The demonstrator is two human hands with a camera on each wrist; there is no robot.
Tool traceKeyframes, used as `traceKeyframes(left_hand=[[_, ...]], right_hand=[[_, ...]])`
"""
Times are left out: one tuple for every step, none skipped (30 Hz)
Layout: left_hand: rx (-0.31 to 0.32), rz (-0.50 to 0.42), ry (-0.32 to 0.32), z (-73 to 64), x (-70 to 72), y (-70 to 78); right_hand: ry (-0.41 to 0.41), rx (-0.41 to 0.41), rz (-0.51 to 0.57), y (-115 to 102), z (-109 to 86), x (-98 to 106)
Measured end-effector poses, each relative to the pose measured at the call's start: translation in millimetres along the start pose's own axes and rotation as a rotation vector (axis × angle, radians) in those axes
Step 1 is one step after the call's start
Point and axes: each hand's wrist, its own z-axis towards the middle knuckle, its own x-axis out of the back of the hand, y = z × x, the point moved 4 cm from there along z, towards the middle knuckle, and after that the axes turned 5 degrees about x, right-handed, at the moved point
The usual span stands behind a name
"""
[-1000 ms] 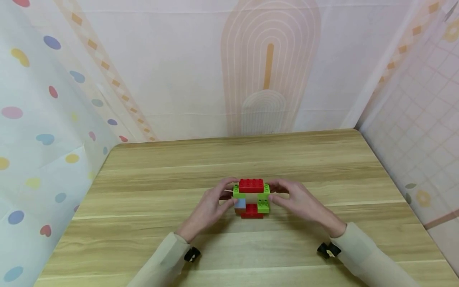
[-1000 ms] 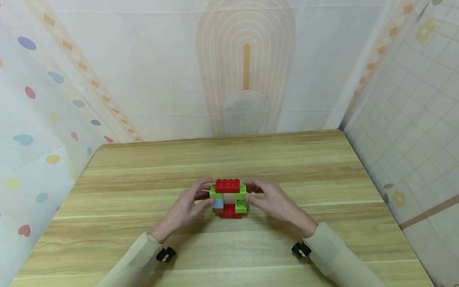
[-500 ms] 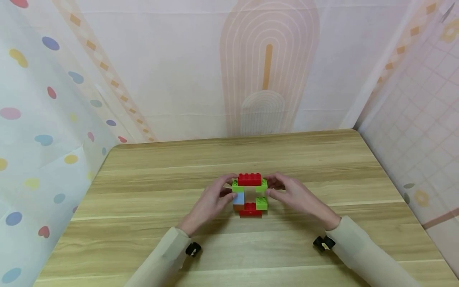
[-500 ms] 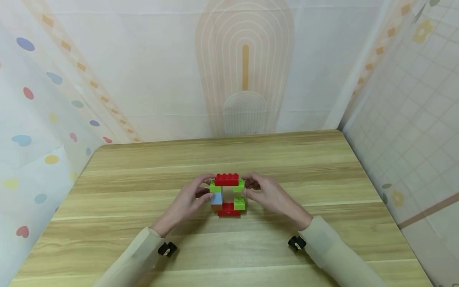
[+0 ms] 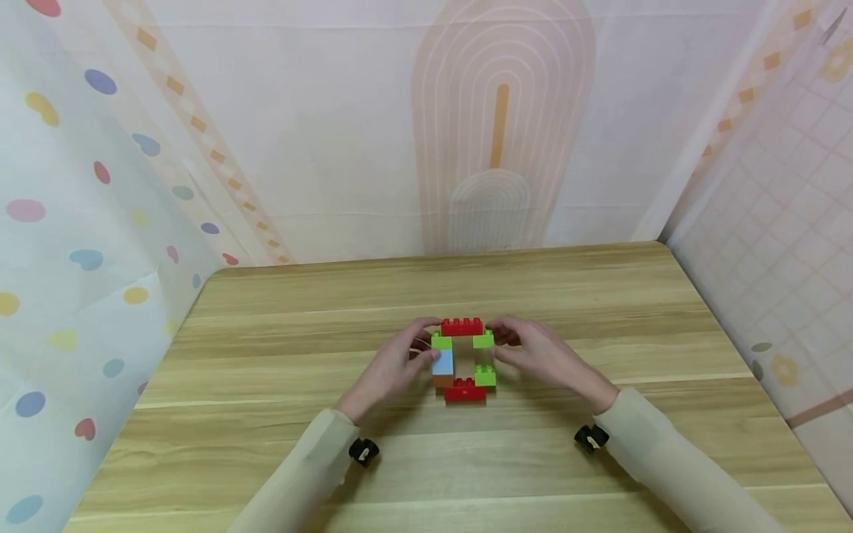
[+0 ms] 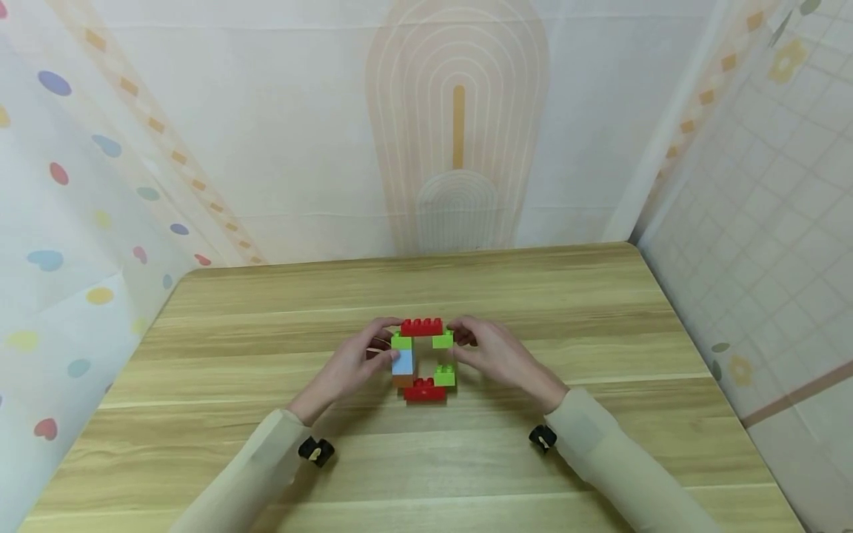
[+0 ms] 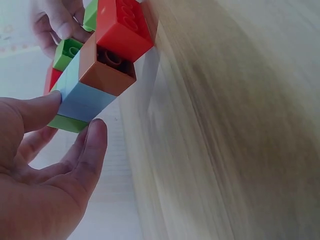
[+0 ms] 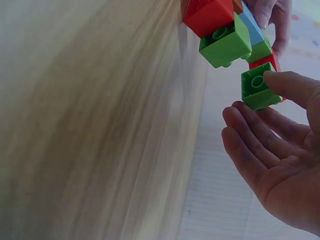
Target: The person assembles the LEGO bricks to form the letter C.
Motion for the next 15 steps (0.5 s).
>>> traceKeyframes(left_hand=[[0.001,0.002,-0.004,1.1,0.1,-0.3],[0.003,0.000,-0.009,2.1,0.2,-0.4],[0.012,0.002,-0.016,3.2,0.1,-1.1],[0.017,0.002,-0.022,4.3,0.0,-1.6],[0.024,0.003,-0.028,5.5,-0.1,-2.5],[0.031,0.003,-0.035,6.6,-0.3,-3.3],[0.034,0.003,-0.039,7.4,-0.4,-3.9],[0.044,0.002,-0.046,8.3,-0.7,-4.8],[0.053,0.002,-0.051,9.2,-0.9,-5.7],[0.061,0.003,-0.057,10.1,-1.2,-6.6],[0.069,0.002,-0.060,10.9,-1.4,-7.3],[0.072,0.002,-0.063,11.5,-1.7,-7.9],[0.076,0.002,-0.066,12.1,-1.9,-8.5],[0.082,0.004,-0.069,12.9,-2.1,-9.5],[0.083,0.005,-0.070,13.5,-2.2,-10.0]], right_hand=[[-0.003,0.005,-0.010,0.4,0.9,0.0],[-0.005,0.008,-0.019,0.7,1.7,0.1],[-0.007,0.010,-0.025,1.1,2.5,0.2],[-0.010,0.015,-0.031,1.4,3.3,0.1],[-0.012,0.017,-0.037,1.6,4.1,0.1],[-0.013,0.020,-0.043,1.9,4.9,0.0],[-0.015,0.021,-0.049,2.3,5.6,-0.2],[-0.017,0.020,-0.055,2.9,6.3,-0.5],[-0.018,0.021,-0.061,3.4,7.1,-0.7],[-0.022,0.019,-0.064,4.0,7.9,-1.1],[-0.025,0.015,-0.068,4.7,8.8,-1.5],[-0.029,0.012,-0.069,5.2,9.5,-1.9],[-0.034,0.007,-0.071,5.9,10.3,-2.3],[-0.039,0.002,-0.070,6.4,11.3,-2.6],[-0.043,-0.005,-0.066,6.9,12.2,-2.8]])
